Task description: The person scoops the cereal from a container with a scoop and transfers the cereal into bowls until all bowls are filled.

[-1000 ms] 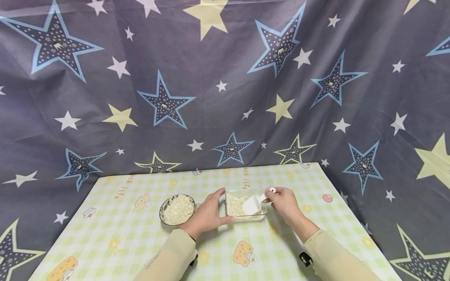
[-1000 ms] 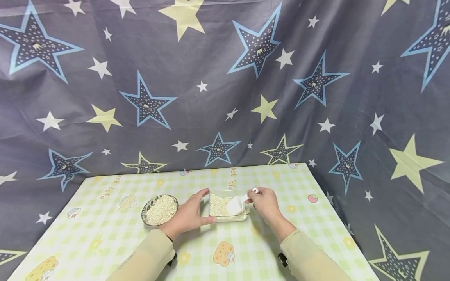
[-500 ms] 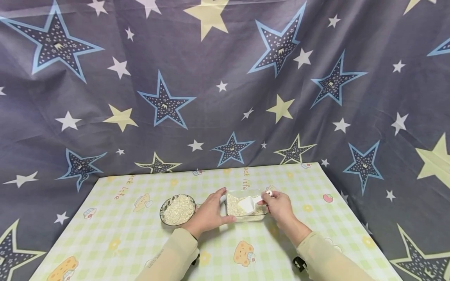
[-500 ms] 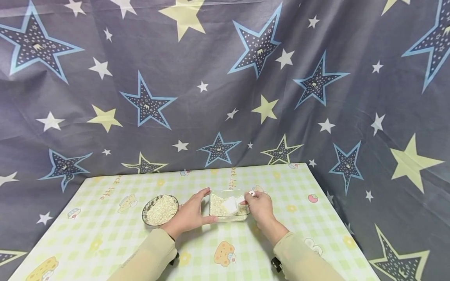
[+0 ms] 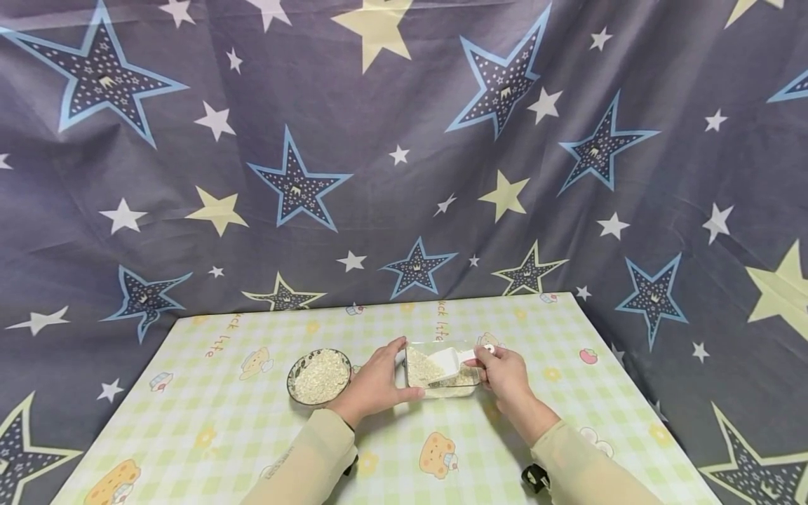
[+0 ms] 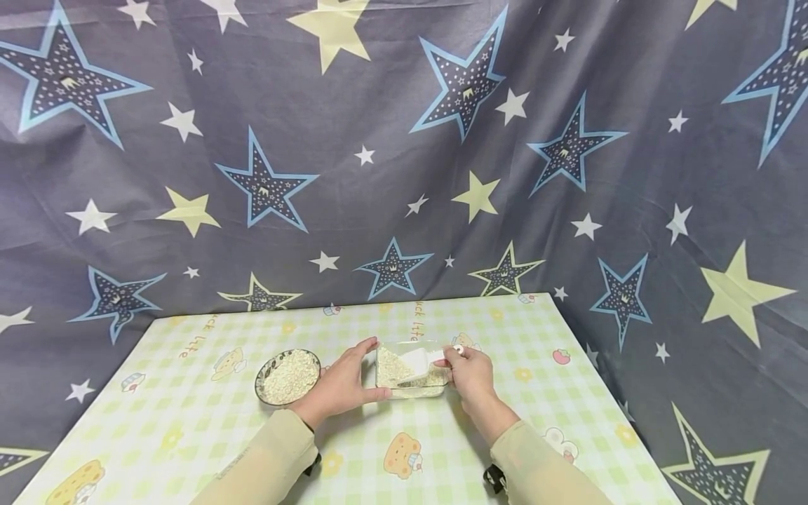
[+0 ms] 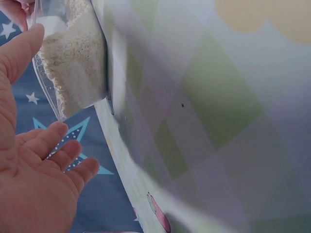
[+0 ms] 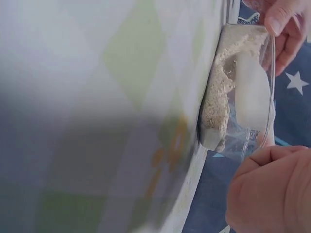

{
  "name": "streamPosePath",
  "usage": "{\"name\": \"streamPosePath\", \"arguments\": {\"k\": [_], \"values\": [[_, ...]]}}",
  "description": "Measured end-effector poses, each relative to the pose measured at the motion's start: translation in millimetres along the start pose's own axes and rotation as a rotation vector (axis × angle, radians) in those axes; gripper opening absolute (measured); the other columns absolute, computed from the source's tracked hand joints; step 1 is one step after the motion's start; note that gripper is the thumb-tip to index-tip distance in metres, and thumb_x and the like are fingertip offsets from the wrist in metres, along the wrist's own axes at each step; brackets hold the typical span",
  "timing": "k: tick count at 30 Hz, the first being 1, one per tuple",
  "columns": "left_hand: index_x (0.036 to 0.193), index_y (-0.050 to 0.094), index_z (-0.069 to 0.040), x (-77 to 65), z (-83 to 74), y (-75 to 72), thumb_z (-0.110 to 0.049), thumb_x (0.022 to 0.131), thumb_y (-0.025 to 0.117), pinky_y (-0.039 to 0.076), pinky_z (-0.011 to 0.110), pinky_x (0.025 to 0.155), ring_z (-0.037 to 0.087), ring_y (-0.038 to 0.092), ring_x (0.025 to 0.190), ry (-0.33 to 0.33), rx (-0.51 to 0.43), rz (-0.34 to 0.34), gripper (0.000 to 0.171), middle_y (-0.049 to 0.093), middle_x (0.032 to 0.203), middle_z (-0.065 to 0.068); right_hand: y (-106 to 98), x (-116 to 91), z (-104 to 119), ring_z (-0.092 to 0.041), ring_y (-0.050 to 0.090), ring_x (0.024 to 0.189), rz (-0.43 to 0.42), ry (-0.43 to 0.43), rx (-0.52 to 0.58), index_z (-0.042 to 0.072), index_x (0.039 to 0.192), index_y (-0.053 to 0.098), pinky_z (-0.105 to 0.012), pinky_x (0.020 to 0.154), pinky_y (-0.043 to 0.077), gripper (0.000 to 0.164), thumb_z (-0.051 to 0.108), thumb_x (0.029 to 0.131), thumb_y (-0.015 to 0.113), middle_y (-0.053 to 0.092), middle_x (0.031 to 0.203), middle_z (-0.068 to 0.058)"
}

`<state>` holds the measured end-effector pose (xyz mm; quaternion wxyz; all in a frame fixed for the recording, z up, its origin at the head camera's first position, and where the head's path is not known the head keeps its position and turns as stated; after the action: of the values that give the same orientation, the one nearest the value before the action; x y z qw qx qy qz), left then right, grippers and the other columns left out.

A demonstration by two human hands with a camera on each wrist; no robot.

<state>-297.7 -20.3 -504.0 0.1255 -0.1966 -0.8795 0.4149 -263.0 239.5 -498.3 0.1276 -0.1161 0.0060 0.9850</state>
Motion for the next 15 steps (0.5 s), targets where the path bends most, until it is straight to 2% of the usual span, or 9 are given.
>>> {"name": "streamPosePath", "arguments": {"k": [6,8,10,13,15], "values": [[0.168,0.03,-0.008,0.7,2.0,0.7,-0.051,0.082,0.091,0.042,0.061,0.124,0.035,0.041,0.157,-0.001,0.006,-0.001,0.114,0.045,0.169,0.009,-9.2,6.3,-4.1,-0.001,0.039,0.048,0.028,0.081,0.097,-0.001,0.103,0.07,-0.016,0.045,0.031,0.031,0.026,0.112,0.057,0.076,0.072,0.006],[0.168,0.031,-0.007,0.9,2.6,0.7,-0.051,0.082,0.091,0.041,0.062,0.125,0.035,0.041,0.158,0.003,0.006,-0.004,0.114,0.045,0.169,0.009,-12.7,8.7,-5.3,0.001,0.039,0.049,0.055,0.109,0.155,-0.002,0.111,0.07,-0.014,0.045,0.031,0.032,0.026,0.113,0.055,0.074,0.072,0.007],[0.168,0.031,-0.007,0.8,3.6,0.8,-0.052,0.082,0.091,0.041,0.061,0.125,0.035,0.04,0.158,0.006,0.008,-0.009,0.114,0.045,0.169,0.009,-16.4,11.8,-6.4,0.003,0.039,0.05,0.089,0.15,0.246,-0.002,0.126,0.065,-0.012,0.045,0.031,0.031,0.024,0.114,0.051,0.073,0.074,0.007],[0.168,0.031,-0.008,0.5,4.5,0.7,-0.052,0.082,0.091,0.04,0.061,0.126,0.035,0.04,0.158,0.01,0.007,-0.017,0.114,0.045,0.169,0.009,-22.6,16.6,-6.3,0.006,0.039,0.053,0.142,0.206,0.407,0.008,0.142,0.051,-0.009,0.045,0.029,0.03,0.021,0.116,0.046,0.075,0.081,0.007],[0.168,0.032,-0.008,-0.1,4.7,0.5,-0.052,0.082,0.09,0.041,0.061,0.126,0.035,0.04,0.158,0.011,0.008,-0.022,0.113,0.045,0.169,0.009,-25.8,19.5,-5.7,0.006,0.039,0.054,0.162,0.24,0.499,0.013,0.147,0.045,-0.008,0.045,0.028,0.032,0.02,0.116,0.044,0.074,0.082,0.006]]}}
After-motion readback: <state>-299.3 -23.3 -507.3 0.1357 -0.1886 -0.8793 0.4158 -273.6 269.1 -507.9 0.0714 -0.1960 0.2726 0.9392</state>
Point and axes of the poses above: each hand's wrist, its own x-axis towards the middle knuckle, its own y-axis out of the palm, z = x × y, the point moved 1 cm from there along x, towards the middle knuckle
